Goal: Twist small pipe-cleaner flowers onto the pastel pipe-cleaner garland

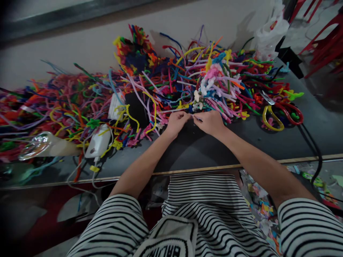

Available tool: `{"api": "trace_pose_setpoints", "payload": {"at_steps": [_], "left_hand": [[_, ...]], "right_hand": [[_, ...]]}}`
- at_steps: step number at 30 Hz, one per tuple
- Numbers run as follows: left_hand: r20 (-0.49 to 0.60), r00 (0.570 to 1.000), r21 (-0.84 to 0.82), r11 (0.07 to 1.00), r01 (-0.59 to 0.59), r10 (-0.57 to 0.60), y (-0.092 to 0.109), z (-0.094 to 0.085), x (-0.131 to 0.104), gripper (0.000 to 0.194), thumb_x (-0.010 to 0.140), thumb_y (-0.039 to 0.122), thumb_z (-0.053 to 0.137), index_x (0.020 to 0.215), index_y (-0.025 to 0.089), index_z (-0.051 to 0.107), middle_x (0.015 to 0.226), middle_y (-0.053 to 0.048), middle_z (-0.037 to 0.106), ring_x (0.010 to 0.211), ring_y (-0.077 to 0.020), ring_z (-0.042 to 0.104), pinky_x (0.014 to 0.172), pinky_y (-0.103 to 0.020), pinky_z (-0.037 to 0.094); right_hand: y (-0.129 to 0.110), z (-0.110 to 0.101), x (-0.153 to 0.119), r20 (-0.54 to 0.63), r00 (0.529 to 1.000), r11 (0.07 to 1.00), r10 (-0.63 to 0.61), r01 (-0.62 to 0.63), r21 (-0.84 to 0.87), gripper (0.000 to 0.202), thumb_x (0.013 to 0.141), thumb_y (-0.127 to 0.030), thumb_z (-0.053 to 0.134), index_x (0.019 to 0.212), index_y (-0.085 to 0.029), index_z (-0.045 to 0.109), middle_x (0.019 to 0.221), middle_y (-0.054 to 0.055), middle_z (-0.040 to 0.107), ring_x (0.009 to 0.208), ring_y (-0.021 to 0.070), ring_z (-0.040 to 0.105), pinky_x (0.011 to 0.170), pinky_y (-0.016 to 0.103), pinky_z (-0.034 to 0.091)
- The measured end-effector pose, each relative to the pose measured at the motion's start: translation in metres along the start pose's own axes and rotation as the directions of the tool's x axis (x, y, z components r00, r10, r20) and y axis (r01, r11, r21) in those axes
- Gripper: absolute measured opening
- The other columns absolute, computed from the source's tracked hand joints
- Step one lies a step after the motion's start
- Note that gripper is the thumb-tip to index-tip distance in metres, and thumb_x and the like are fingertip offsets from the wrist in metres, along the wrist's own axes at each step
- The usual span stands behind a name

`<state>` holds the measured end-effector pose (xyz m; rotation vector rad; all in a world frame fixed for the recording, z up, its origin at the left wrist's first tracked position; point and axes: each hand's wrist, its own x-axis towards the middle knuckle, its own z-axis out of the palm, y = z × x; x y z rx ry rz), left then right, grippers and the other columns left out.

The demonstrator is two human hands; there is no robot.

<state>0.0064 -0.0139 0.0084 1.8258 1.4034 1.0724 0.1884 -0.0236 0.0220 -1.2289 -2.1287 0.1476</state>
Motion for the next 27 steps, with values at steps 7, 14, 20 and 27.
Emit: {"api": "trace_pose_setpoints", "payload": {"at_steps": [7, 14, 20, 27], "left_hand": [[0.107, 0.787, 0.432, 0.685, -0.587, 0.607, -0.014, -0.027, 0.008, 0.025, 0.100, 0.029, 0.054, 0.116, 0.022, 0.072, 0.106, -0.007, 0.076, 0.105, -0.0209, 0.066, 0.095, -0.037, 0.053], [0.315, 0.692, 0.534, 0.482, -0.695, 0.650, -0.015, -0.039, 0.008, 0.026, 0.102, 0.021, 0.048, 0.113, 0.023, 0.071, 0.106, -0.007, 0.075, 0.111, -0.0207, 0.066, 0.095, -0.036, 0.054], [0.222, 0.752, 0.460, 0.613, -0.642, 0.621, -0.001, -0.025, 0.002, 0.018, 0.095, 0.027, 0.055, 0.091, 0.018, 0.070, 0.090, -0.008, 0.073, 0.096, -0.0222, 0.066, 0.090, -0.037, 0.051], [0.075, 0.989, -0.288, 0.947, 0.144, -0.128, -0.002, 0.004, 0.004, 0.015, 0.084, 0.025, 0.062, 0.073, 0.017, 0.069, 0.064, 0.000, 0.062, 0.059, -0.0110, 0.054, 0.057, -0.023, 0.041]], "right_hand": [[0.021, -0.005, 0.012, 0.156, 0.963, 0.926, 0.220, -0.257, 0.276, 0.024, 0.084, -0.034, 0.070, 0.080, -0.013, 0.083, 0.061, 0.006, 0.069, 0.056, 0.0150, 0.056, 0.054, 0.029, 0.032], [0.024, 0.001, 0.012, 0.278, 0.932, 0.826, 0.232, -0.340, 0.450, 0.021, 0.077, -0.034, 0.077, 0.076, -0.014, 0.083, 0.060, 0.005, 0.068, 0.054, 0.0131, 0.053, 0.050, 0.027, 0.034], [0.016, -0.002, 0.010, 0.244, 0.959, 0.862, 0.145, -0.243, 0.444, 0.024, 0.081, -0.036, 0.072, 0.075, -0.014, 0.081, 0.062, 0.004, 0.068, 0.055, 0.0130, 0.052, 0.052, 0.027, 0.033], [0.005, 0.005, 0.002, -0.007, 0.998, 0.978, 0.057, -0.054, 0.199, 0.030, 0.089, -0.037, 0.060, 0.077, -0.018, 0.080, 0.061, 0.003, 0.067, 0.057, 0.0123, 0.055, 0.056, 0.027, 0.033]]}}
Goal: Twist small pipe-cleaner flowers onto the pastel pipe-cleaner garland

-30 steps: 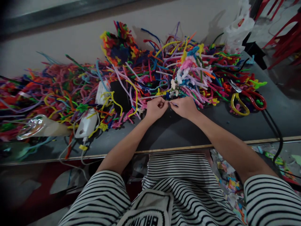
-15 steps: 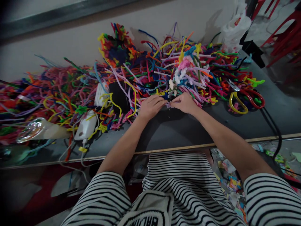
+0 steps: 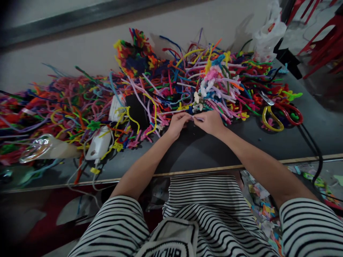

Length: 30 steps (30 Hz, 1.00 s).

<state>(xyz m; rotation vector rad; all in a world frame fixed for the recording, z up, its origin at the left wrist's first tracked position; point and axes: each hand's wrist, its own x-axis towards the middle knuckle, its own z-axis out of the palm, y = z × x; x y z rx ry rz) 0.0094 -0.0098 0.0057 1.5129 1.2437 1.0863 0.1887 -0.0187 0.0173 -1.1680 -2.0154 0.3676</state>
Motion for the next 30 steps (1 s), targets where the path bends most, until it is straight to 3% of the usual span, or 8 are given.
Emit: {"api": "trace_pose_setpoints", "payload": {"at_steps": [1, 3, 7, 9, 12, 16, 23, 30], "left_hand": [[0.022, 0.998, -0.082, 0.995, 0.057, -0.056, -0.001, 0.000, 0.001, 0.014, 0.083, 0.027, 0.064, 0.074, 0.018, 0.070, 0.064, 0.001, 0.061, 0.058, -0.0101, 0.053, 0.053, -0.022, 0.038], [0.044, 0.998, -0.151, 0.987, 0.055, -0.049, -0.004, -0.002, 0.003, 0.016, 0.083, 0.033, 0.069, 0.077, 0.019, 0.072, 0.066, 0.001, 0.063, 0.059, -0.0099, 0.054, 0.053, -0.021, 0.038], [-0.022, 0.982, -0.077, 0.979, -0.187, 0.186, -0.011, -0.013, 0.008, 0.025, 0.085, 0.045, 0.071, 0.081, 0.020, 0.074, 0.082, -0.002, 0.073, 0.078, -0.0139, 0.064, 0.074, -0.027, 0.052], [-0.060, 0.968, -0.037, 0.969, -0.246, 0.244, -0.013, -0.019, 0.011, 0.028, 0.087, 0.047, 0.070, 0.082, 0.020, 0.075, 0.086, -0.003, 0.074, 0.084, -0.0152, 0.067, 0.083, -0.030, 0.053], [-0.068, 0.974, -0.032, 0.975, -0.221, 0.218, -0.013, -0.023, 0.013, 0.033, 0.089, 0.051, 0.066, 0.088, 0.019, 0.075, 0.088, -0.005, 0.075, 0.085, -0.0151, 0.068, 0.082, -0.029, 0.054], [0.010, 0.975, -0.061, 0.973, -0.221, 0.222, -0.010, -0.017, 0.008, 0.035, 0.088, 0.052, 0.068, 0.098, 0.019, 0.076, 0.097, -0.007, 0.076, 0.089, -0.0160, 0.069, 0.083, -0.029, 0.055], [0.045, 0.972, -0.058, 0.971, -0.230, 0.233, -0.011, -0.009, 0.005, 0.032, 0.085, 0.049, 0.070, 0.089, 0.018, 0.075, 0.090, -0.005, 0.075, 0.082, -0.0146, 0.067, 0.080, -0.028, 0.053], [0.070, 0.988, -0.153, 0.980, -0.126, 0.138, -0.009, -0.010, 0.007, 0.035, 0.078, 0.053, 0.075, 0.082, 0.018, 0.073, 0.080, -0.003, 0.072, 0.070, -0.0119, 0.061, 0.071, -0.026, 0.050]], "right_hand": [[-0.001, 0.000, 0.000, -0.013, 1.000, 1.000, 0.012, -0.012, 0.000, 0.031, 0.089, -0.038, 0.060, 0.077, -0.018, 0.081, 0.062, 0.003, 0.067, 0.057, 0.0122, 0.055, 0.056, 0.026, 0.033], [-0.002, -0.003, 0.002, -0.023, 0.999, 0.998, 0.049, -0.048, 0.036, 0.031, 0.088, -0.039, 0.061, 0.077, -0.018, 0.081, 0.061, 0.003, 0.067, 0.056, 0.0120, 0.053, 0.055, 0.026, 0.033], [0.005, -0.010, 0.007, -0.006, 0.984, 0.960, 0.178, -0.172, 0.218, 0.029, 0.085, -0.041, 0.067, 0.077, -0.016, 0.081, 0.058, 0.002, 0.064, 0.054, 0.0112, 0.050, 0.052, 0.026, 0.032], [0.011, -0.012, 0.010, -0.002, 0.970, 0.928, 0.244, -0.233, 0.292, 0.029, 0.083, -0.043, 0.071, 0.077, -0.017, 0.081, 0.054, 0.001, 0.060, 0.052, 0.0103, 0.047, 0.050, 0.026, 0.030], [0.015, -0.014, 0.011, 0.025, 0.957, 0.899, 0.290, -0.281, 0.336, 0.031, 0.080, -0.047, 0.075, 0.078, -0.017, 0.082, 0.054, 0.001, 0.059, 0.052, 0.0105, 0.046, 0.050, 0.026, 0.031], [0.012, -0.011, 0.010, 0.090, 0.955, 0.883, 0.283, -0.296, 0.364, 0.037, 0.077, -0.052, 0.076, 0.083, -0.016, 0.083, 0.062, 0.005, 0.067, 0.055, 0.0129, 0.052, 0.049, 0.027, 0.033], [0.005, -0.010, 0.009, 0.163, 0.945, 0.856, 0.284, -0.327, 0.400, 0.039, 0.075, -0.052, 0.077, 0.083, -0.015, 0.083, 0.068, 0.008, 0.074, 0.055, 0.0136, 0.056, 0.049, 0.026, 0.038], [0.003, -0.009, 0.010, 0.180, 0.931, 0.822, 0.316, -0.364, 0.439, 0.027, 0.075, -0.040, 0.077, 0.084, -0.016, 0.084, 0.071, 0.008, 0.075, 0.058, 0.0146, 0.060, 0.053, 0.028, 0.042]]}}
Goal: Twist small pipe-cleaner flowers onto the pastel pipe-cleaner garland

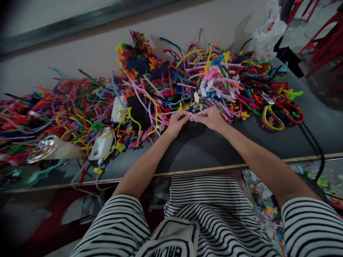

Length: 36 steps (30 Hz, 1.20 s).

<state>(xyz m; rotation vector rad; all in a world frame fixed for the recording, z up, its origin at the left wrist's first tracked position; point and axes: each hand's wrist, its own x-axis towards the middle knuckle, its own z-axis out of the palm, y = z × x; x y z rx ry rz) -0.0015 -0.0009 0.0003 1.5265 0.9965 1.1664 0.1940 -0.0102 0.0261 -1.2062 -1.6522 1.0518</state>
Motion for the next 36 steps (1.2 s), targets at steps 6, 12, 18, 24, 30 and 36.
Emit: {"api": "trace_pose_setpoints", "payload": {"at_steps": [6, 12, 18, 24, 30, 36], "left_hand": [[0.005, 1.000, 0.030, 1.000, -0.006, 0.006, 0.004, -0.002, -0.002, 0.038, 0.078, 0.055, 0.075, 0.071, 0.018, 0.069, 0.069, -0.001, 0.067, 0.063, -0.0114, 0.056, 0.065, -0.026, 0.047], [-0.018, 0.996, 0.100, 0.991, -0.091, 0.093, 0.007, -0.001, -0.006, 0.035, 0.088, 0.052, 0.066, 0.091, 0.019, 0.076, 0.086, -0.005, 0.075, 0.075, -0.0148, 0.066, 0.074, -0.029, 0.054], [-0.035, 0.974, 0.290, 0.935, -0.203, 0.222, 0.007, 0.001, -0.009, 0.018, 0.089, 0.037, 0.070, 0.093, 0.022, 0.080, 0.100, -0.006, 0.080, 0.096, -0.0203, 0.074, 0.092, -0.036, 0.057], [-0.171, 0.977, 0.262, 0.961, -0.083, 0.131, -0.002, -0.006, -0.004, 0.017, 0.088, 0.035, 0.072, 0.096, 0.023, 0.081, 0.102, -0.004, 0.080, 0.099, -0.0220, 0.075, 0.096, -0.039, 0.057], [-0.149, 0.988, 0.186, 0.983, -0.004, 0.032, -0.004, -0.002, -0.003, 0.031, 0.086, 0.046, 0.071, 0.100, 0.019, 0.079, 0.090, -0.004, 0.079, 0.079, -0.0177, 0.073, 0.066, -0.027, 0.055], [-0.103, 0.993, 0.184, 0.982, -0.039, 0.059, -0.007, -0.003, 0.000, 0.027, 0.082, 0.043, 0.073, 0.083, 0.016, 0.075, 0.081, -0.004, 0.075, 0.072, -0.0139, 0.067, 0.070, -0.025, 0.052]], "right_hand": [[0.001, 0.001, 0.000, -0.037, 0.999, 0.999, 0.004, -0.006, -0.046, 0.025, 0.076, -0.039, 0.076, 0.083, -0.016, 0.083, 0.069, 0.008, 0.074, 0.057, 0.0151, 0.060, 0.052, 0.028, 0.040], [0.003, 0.000, 0.001, -0.002, 0.999, 0.995, -0.052, 0.051, -0.087, 0.027, 0.078, -0.043, 0.074, 0.082, -0.018, 0.083, 0.072, 0.007, 0.075, 0.060, 0.0164, 0.062, 0.055, 0.028, 0.043], [0.001, -0.002, -0.004, 0.082, 0.978, 0.929, -0.192, 0.208, -0.305, 0.032, 0.087, -0.044, 0.064, 0.096, -0.020, 0.083, 0.071, 0.004, 0.073, 0.060, 0.0158, 0.061, 0.059, 0.028, 0.042], [0.003, 0.005, -0.009, 0.246, 0.930, 0.781, -0.273, 0.363, -0.508, 0.045, 0.094, -0.038, 0.054, 0.132, -0.019, 0.069, 0.076, 0.005, 0.073, 0.064, 0.0178, 0.062, 0.062, 0.028, 0.039], [0.003, 0.008, -0.006, 0.090, 0.950, 0.770, -0.299, 0.296, -0.565, 0.035, 0.099, -0.036, 0.047, 0.109, -0.020, 0.077, 0.087, 0.008, 0.077, 0.070, 0.0191, 0.066, 0.066, 0.030, 0.041], [0.004, 0.000, -0.004, 0.148, 0.949, 0.788, -0.277, 0.313, -0.530, 0.040, 0.097, -0.040, 0.051, 0.127, -0.020, 0.067, 0.105, 0.009, 0.077, 0.085, 0.0221, 0.070, 0.073, 0.031, 0.045]]}}
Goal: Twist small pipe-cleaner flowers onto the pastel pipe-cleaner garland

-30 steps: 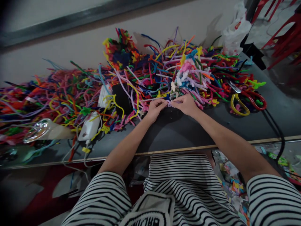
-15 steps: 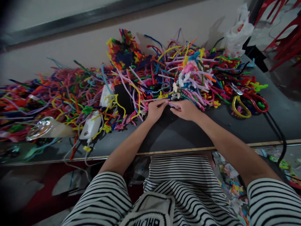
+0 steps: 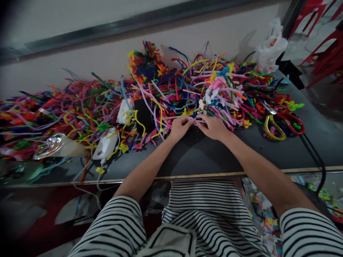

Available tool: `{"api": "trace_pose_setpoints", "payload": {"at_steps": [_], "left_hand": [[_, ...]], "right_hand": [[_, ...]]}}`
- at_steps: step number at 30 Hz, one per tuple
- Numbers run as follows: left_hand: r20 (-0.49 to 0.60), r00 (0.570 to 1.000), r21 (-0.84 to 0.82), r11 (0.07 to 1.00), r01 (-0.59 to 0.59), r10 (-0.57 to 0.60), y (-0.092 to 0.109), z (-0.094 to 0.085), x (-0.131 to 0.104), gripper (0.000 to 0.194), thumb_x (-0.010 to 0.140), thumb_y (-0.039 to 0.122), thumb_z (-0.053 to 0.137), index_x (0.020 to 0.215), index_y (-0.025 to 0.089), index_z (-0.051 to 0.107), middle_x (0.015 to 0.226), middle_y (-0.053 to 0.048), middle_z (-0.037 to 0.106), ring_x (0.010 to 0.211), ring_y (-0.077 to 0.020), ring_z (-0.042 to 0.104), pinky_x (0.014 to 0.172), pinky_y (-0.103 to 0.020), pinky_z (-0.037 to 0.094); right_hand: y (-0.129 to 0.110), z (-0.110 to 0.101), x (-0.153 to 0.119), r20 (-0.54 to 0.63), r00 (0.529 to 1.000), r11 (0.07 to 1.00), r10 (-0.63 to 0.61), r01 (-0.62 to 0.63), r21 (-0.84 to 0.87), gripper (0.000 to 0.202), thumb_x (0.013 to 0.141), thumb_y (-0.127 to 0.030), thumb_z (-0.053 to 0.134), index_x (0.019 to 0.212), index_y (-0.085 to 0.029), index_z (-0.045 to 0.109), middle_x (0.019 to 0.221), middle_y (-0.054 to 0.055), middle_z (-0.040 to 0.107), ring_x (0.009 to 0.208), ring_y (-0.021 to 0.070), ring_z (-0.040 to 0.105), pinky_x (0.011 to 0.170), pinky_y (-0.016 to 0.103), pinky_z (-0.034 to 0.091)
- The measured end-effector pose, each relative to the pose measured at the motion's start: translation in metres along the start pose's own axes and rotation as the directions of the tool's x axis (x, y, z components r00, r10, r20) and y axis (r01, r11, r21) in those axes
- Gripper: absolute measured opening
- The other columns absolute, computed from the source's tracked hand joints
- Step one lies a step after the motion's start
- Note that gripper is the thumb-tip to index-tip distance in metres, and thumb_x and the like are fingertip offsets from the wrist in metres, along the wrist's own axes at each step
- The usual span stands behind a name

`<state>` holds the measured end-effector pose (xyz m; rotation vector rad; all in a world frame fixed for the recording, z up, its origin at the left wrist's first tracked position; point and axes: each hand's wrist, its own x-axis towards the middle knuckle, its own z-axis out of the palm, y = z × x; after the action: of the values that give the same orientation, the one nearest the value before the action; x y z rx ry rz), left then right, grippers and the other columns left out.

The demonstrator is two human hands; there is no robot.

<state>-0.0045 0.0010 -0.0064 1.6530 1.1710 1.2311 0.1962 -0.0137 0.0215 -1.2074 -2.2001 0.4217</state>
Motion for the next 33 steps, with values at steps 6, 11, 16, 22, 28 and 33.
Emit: {"api": "trace_pose_setpoints", "payload": {"at_steps": [6, 11, 16, 22, 28, 33], "left_hand": [[0.090, 0.990, -0.181, 0.975, 0.127, -0.112, 0.006, 0.011, -0.006, 0.034, 0.079, 0.050, 0.075, 0.082, 0.016, 0.070, 0.069, 0.000, 0.068, 0.058, -0.0089, 0.056, 0.057, -0.022, 0.044], [0.137, 0.984, -0.310, 0.938, 0.155, -0.117, 0.004, 0.008, -0.001, 0.045, 0.074, 0.061, 0.078, 0.081, 0.017, 0.069, 0.069, 0.000, 0.066, 0.059, -0.0082, 0.053, 0.057, -0.021, 0.043], [0.434, 0.899, -0.356, 0.904, 0.237, -0.065, 0.004, -0.011, 0.006, 0.046, 0.070, 0.059, 0.083, 0.076, 0.016, 0.069, 0.070, -0.001, 0.066, 0.062, -0.0081, 0.056, 0.062, -0.021, 0.047], [0.592, 0.805, -0.288, 0.923, 0.256, -0.038, 0.013, -0.020, 0.006, 0.050, 0.068, 0.061, 0.084, 0.077, 0.013, 0.075, 0.066, -0.002, 0.067, 0.060, -0.0073, 0.054, 0.061, -0.021, 0.044], [0.599, 0.801, -0.287, 0.929, 0.235, -0.017, 0.013, -0.020, 0.005, 0.045, 0.066, 0.058, 0.087, 0.085, 0.018, 0.081, 0.067, -0.001, 0.070, 0.066, -0.0104, 0.061, 0.077, -0.026, 0.051], [0.447, 0.895, -0.374, 0.910, 0.180, 0.007, 0.008, -0.013, 0.002, 0.043, 0.071, 0.055, 0.085, 0.094, 0.019, 0.082, 0.078, -0.004, 0.076, 0.076, -0.0133, 0.068, 0.086, -0.029, 0.053]], "right_hand": [[0.000, -0.011, 0.000, 0.083, 0.994, 0.996, -0.073, 0.068, 0.065, 0.039, 0.100, -0.038, 0.043, 0.127, -0.018, 0.063, 0.091, 0.006, 0.074, 0.076, 0.0192, 0.066, 0.070, 0.030, 0.042], [-0.002, -0.006, -0.002, -0.065, 0.997, 0.999, -0.039, 0.040, 0.010, 0.037, 0.101, -0.034, 0.041, 0.127, -0.019, 0.063, 0.097, 0.007, 0.076, 0.081, 0.0200, 0.069, 0.071, 0.030, 0.043], [-0.002, 0.004, -0.004, -0.232, 0.972, 0.999, -0.041, 0.048, 0.026, 0.030, 0.101, -0.041, 0.052, 0.112, -0.020, 0.070, 0.112, 0.009, 0.076, 0.099, 0.0231, 0.072, 0.082, 0.033, 0.051], [-0.006, 0.006, -0.002, -0.327, 0.945, 0.939, 0.017, 0.098, 0.331, 0.026, 0.091, -0.044, 0.069, 0.092, -0.019, 0.075, 0.087, 0.006, 0.077, 0.075, 0.0184, 0.071, 0.070, 0.031, 0.054], [-0.001, 0.017, 0.004, -0.208, 0.971, 0.861, 0.115, 0.007, 0.508, 0.019, 0.087, -0.035, 0.068, 0.090, -0.019, 0.079, 0.087, 0.005, 0.078, 0.078, 0.0190, 0.071, 0.073, 0.031, 0.053], [-0.002, 0.021, 0.001, -0.110, 0.993, 0.944, 0.045, -0.006, 0.330, 0.024, 0.091, -0.024, 0.054, 0.093, -0.017, 0.077, 0.078, 0.005, 0.075, 0.066, 0.0167, 0.065, 0.063, 0.028, 0.044]]}}
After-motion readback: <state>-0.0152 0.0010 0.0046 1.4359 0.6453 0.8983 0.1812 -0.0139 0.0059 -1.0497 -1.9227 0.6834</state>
